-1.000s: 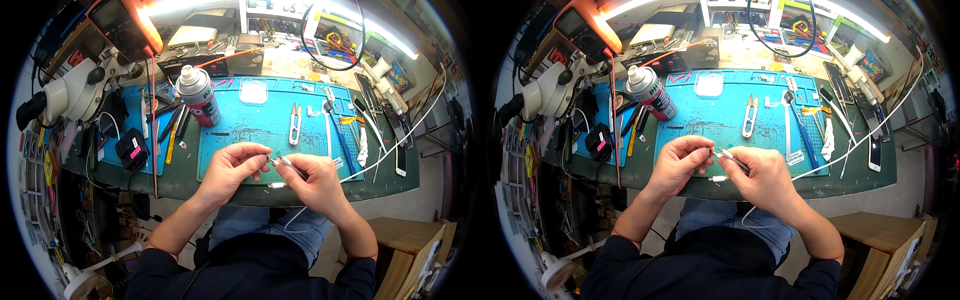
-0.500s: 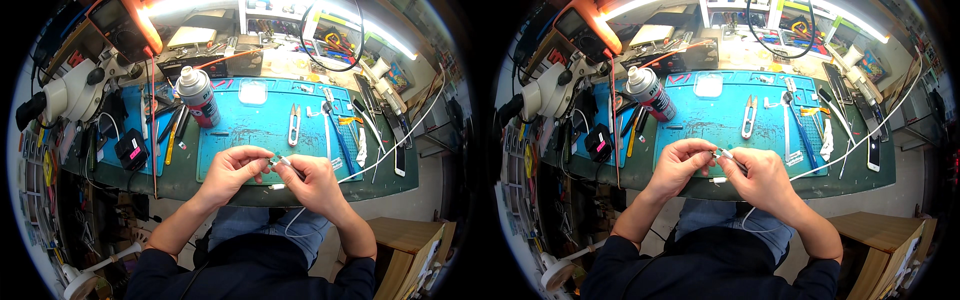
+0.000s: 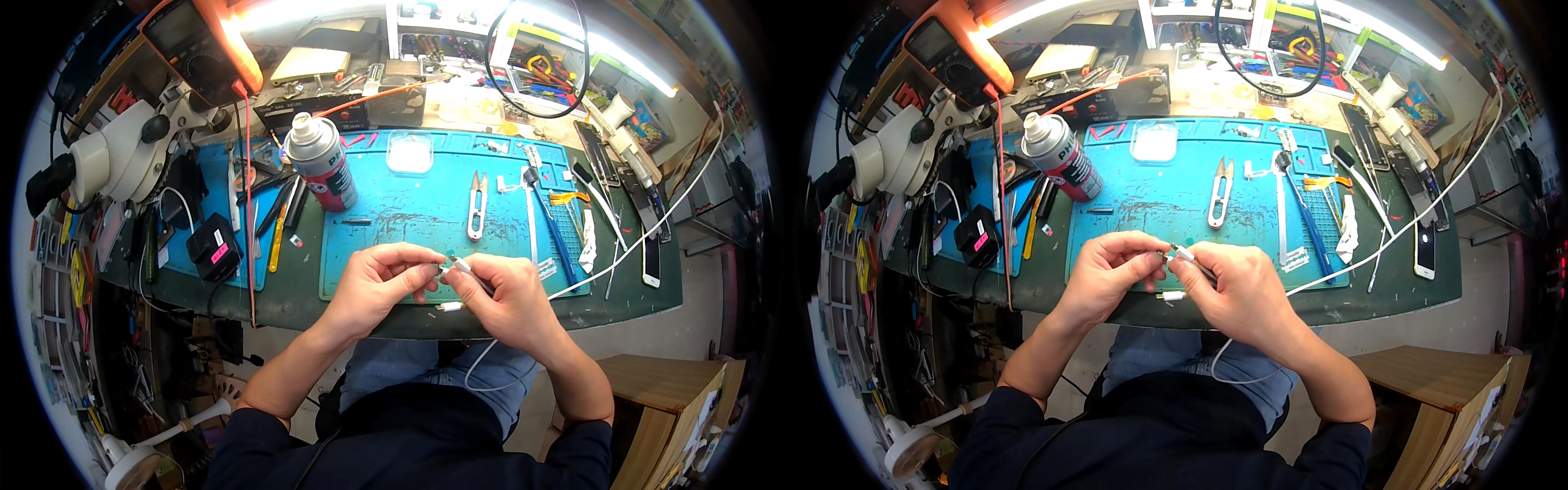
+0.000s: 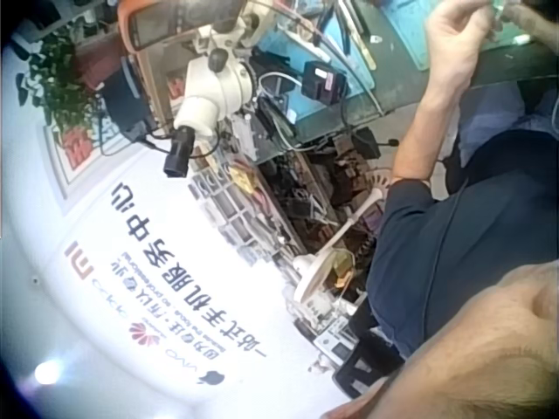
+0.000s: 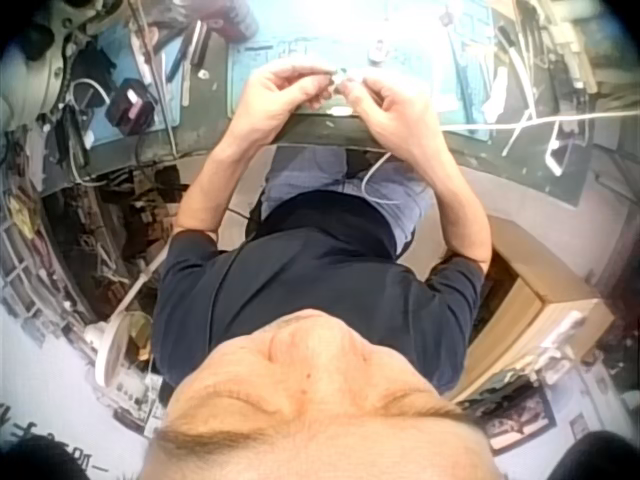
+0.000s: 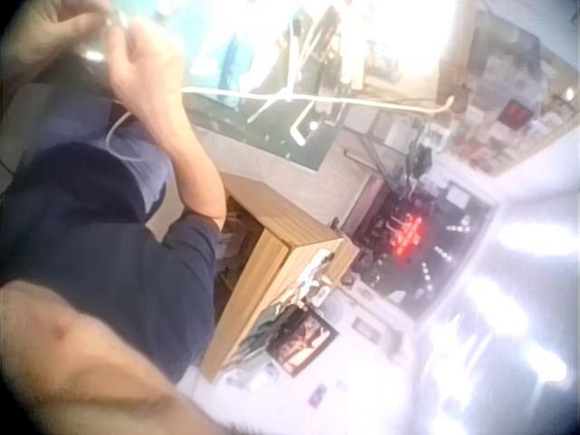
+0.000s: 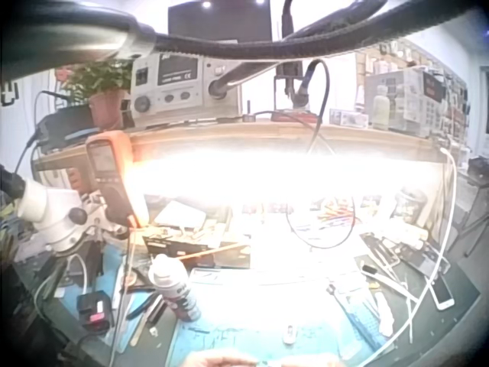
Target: The person applies cleaning spray to a toothbrush, brushes a small electronic component, then uses tweezers to handle and connect a small part to a white wire at a workbench.
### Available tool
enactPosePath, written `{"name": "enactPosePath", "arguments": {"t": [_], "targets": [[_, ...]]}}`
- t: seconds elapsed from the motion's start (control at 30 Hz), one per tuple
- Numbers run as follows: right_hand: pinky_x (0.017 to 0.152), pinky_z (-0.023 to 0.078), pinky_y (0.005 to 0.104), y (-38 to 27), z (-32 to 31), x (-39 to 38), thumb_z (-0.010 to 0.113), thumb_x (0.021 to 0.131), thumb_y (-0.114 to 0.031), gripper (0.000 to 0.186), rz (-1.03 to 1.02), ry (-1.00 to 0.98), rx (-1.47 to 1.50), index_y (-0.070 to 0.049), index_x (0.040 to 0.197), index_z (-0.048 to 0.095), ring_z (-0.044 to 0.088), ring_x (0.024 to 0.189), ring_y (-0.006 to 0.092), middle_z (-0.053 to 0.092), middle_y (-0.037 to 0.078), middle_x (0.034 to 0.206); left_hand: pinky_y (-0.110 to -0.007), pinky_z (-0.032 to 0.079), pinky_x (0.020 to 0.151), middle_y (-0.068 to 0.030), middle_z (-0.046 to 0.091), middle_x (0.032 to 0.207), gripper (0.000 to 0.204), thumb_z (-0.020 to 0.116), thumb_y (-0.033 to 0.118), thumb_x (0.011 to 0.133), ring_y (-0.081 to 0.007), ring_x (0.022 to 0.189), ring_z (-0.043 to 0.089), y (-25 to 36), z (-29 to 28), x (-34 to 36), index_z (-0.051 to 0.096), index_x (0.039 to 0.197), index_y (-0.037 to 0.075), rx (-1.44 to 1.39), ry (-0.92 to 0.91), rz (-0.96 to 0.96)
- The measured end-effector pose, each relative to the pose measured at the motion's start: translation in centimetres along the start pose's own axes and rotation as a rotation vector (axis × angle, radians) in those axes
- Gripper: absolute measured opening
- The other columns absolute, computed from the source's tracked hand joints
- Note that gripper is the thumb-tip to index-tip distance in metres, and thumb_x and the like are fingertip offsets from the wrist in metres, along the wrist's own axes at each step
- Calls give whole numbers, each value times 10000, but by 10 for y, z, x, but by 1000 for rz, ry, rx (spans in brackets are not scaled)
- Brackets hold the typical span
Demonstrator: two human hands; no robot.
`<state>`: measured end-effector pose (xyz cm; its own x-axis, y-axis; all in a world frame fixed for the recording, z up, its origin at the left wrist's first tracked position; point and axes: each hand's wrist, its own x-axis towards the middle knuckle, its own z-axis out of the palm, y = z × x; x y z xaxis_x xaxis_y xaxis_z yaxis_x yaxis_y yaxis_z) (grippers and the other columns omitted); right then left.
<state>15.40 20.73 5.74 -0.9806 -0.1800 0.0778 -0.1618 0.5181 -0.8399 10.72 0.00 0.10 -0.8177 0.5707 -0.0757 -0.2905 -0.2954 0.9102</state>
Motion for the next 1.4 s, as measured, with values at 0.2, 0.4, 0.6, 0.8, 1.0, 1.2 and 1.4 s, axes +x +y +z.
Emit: {"name": "enactPosePath", "arguments": {"t": [0.2, 0.4, 0.6, 0.8, 1.0, 1.2, 1.4], "targets": [[501, 407, 380, 2, -3, -3, 662, 968, -180, 233, 33, -39, 25, 7, 828, 660, 545, 506, 270, 567, 154, 622, -266, 569, 708, -86, 699, 951, 174, 680, 25, 967, -127, 800, 671, 5, 5, -3, 719, 1123, -43, 64, 12, -45], [512, 418, 404, 3, -2, -4, 654, 968, -179, 235, 2, -34, -10, 6, 823, 647, 570, 529, 324, 579, 168, 634, -280, 585, 714, -80, 695, 957, 181, 687, 23, 961, -130, 789, 676, 8, 8, -2, 724, 1124, -46, 72, 16, -73], [526, 429, 417, 5, -3, -4, 655, 969, -183, 246, -18, -41, -21, 5, 813, 633, 595, 566, 348, 590, 176, 650, -282, 594, 718, -83, 703, 961, 184, 690, 24, 959, -131, 791, 685, 8, 6, -2, 726, 1127, -44, 93, -3, -73], [534, 438, 421, 6, -1, -4, 649, 972, -177, 242, -38, -26, -40, 4, 813, 628, 603, 580, 353, 594, 172, 653, -279, 602, 721, -87, 714, 963, 183, 695, 25, 957, -132, 793, 696, 6, 5, -1, 727, 1125, -40, 89, 3, -89], [519, 427, 411, 6, -2, -5, 655, 971, -169, 243, -43, -15, -41, 4, 804, 626, 592, 562, 336, 585, 168, 648, -296, 613, 766, -118, 726, 1015, 209, 691, 37, 964, -153, 844, 717, 7, 5, -1, 711, 1153, -48, 89, -9, -88], [504, 414, 396, 6, -2, -5, 662, 970, -154, 243, -37, 10, -49, 4, 790, 623, 572, 542, 314, 573, 163, 645, -305, 611, 817, -154, 730, 1076, 227, 678, 54, 978, -181, 908, 728, 5, 8, -1, 683, 1178, -54, 8, 3, -62], [518, 430, 405, 7, 0, -5, 665, 967, -154, 219, -91, 27, -103, -10, 807, 629, 585, 558, 329, 577, 156, 643, -262, 582, 736, -101, 723, 966, 169, 688, 62, 976, -142, 809, 693, 2, 7, 1, 691, 1107, -45, 68, 14, -5]]}}
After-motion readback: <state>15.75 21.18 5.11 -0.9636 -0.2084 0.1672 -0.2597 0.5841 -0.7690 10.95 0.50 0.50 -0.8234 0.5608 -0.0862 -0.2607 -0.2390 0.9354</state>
